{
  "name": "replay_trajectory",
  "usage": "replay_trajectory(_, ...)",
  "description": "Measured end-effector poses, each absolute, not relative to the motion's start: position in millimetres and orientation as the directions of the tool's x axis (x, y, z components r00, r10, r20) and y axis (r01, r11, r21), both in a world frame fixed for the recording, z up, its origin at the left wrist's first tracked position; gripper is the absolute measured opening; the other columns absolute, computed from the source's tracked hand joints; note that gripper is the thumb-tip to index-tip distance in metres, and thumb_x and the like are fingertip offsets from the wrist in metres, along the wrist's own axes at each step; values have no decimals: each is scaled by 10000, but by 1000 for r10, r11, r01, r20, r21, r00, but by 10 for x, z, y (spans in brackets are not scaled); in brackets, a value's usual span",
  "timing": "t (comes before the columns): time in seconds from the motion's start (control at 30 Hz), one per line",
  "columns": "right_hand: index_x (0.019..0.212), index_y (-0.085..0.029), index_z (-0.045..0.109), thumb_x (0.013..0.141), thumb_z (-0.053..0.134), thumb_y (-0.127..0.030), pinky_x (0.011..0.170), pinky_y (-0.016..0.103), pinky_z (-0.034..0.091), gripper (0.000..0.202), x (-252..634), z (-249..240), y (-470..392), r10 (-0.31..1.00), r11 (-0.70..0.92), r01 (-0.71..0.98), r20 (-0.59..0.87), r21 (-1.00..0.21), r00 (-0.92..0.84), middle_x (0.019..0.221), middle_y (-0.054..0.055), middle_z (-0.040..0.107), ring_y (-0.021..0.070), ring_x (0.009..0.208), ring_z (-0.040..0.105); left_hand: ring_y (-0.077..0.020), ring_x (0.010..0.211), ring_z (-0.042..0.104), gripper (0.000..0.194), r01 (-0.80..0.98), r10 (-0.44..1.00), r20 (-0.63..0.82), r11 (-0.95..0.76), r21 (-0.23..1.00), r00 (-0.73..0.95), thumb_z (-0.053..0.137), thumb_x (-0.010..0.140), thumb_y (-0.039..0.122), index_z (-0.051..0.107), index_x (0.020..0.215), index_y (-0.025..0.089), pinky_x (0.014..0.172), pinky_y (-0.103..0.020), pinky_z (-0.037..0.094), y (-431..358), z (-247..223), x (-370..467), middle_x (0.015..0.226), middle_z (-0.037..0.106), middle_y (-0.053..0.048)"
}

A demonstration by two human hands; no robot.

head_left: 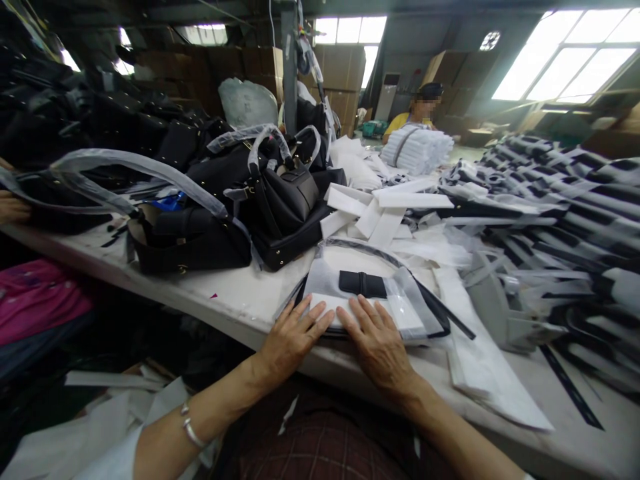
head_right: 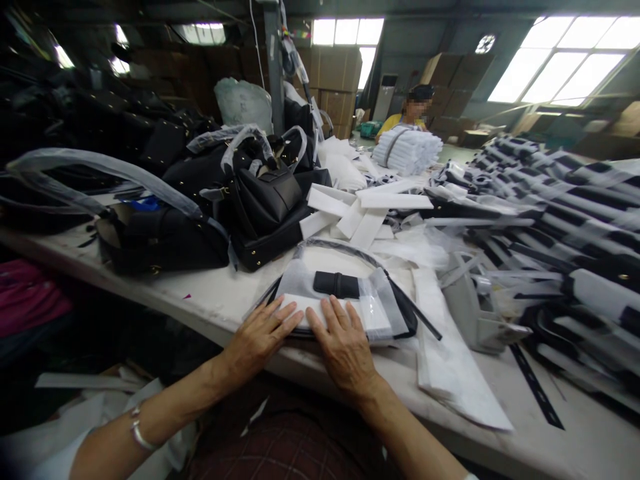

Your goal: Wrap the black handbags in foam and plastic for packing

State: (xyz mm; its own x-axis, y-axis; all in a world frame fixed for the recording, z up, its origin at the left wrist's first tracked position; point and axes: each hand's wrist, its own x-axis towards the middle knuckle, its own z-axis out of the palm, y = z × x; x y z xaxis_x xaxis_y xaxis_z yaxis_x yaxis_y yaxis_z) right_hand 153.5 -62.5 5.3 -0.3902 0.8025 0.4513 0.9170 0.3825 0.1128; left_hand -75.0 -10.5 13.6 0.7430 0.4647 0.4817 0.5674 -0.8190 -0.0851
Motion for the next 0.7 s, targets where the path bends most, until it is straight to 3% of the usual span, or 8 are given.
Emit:
replay_trajectory(0.23, 1371, -191, 533, 925, 422, -73, 1133, 506, 274, 474, 1469, 55, -660, 767, 390, 915, 514, 103, -385, 1431, 89, 541, 298, 1374, 395, -271, 1254, 557, 381, 549, 393, 527, -816, -178, 754, 456, 974, 168, 547, 1341, 217, 956, -383, 521, -56, 71, -774, 1325, 617, -89)
replay_trajectory(0.33, 1368, -138, 527, 931, 403, -70, 1151, 453, 261, 459, 1448, 19, -665, 736, 427, 901, 548, 80, -398, 1393, 90, 578, 261, 1323, 451, -284, 1291, 524, 400, 585, 410, 512, -773, -245, 755, 442, 981, 177, 513, 1371, 229, 1035, -466, 461, -117, 83, -747, 1359, 593, -94)
replay_trajectory(0.43, 1349, -122, 540, 931, 388, -67, 1139, 445, 274, 449, 1436, -7, -658, 736, 424, 903, 557, 66, -386, 1358, 101, 603, 258, 1280, 488, -315, 1318, 491, 387, 553, 382, 443, -748, -367, 811, 392, 987, 168, 503, 1355, 121, 1080, -538, 399, -163, 126, -673, 1362, 577, -162)
replay_trajectory(0.57, 1343, -125, 540, 919, 476, -129, 1130, 455, 281, 429, 1411, 9, -660, 752, 410, 911, 549, 46, -366, 1354, 119, 601, 275, 1277, 491, -330, 1189, 593, 377, 491, 367, 340, -750, -443, 866, 340, 968, 109, 487, 1287, -28, 898, -434, 525, -123, 153, -568, 1248, 607, -270)
replay_trajectory(0.7, 1352, -117, 523, 867, 642, -297, 1127, 482, 279, 530, 1377, 78, -674, 782, 396, 918, 516, 21, -349, 1358, 154, 588, 313, 1283, 481, -289, 1096, 633, 362, 445, 329, 315, -778, -443, 890, 352, 975, 132, 465, 1298, 15, 817, -377, 545, -49, 262, -564, 1189, 628, -225)
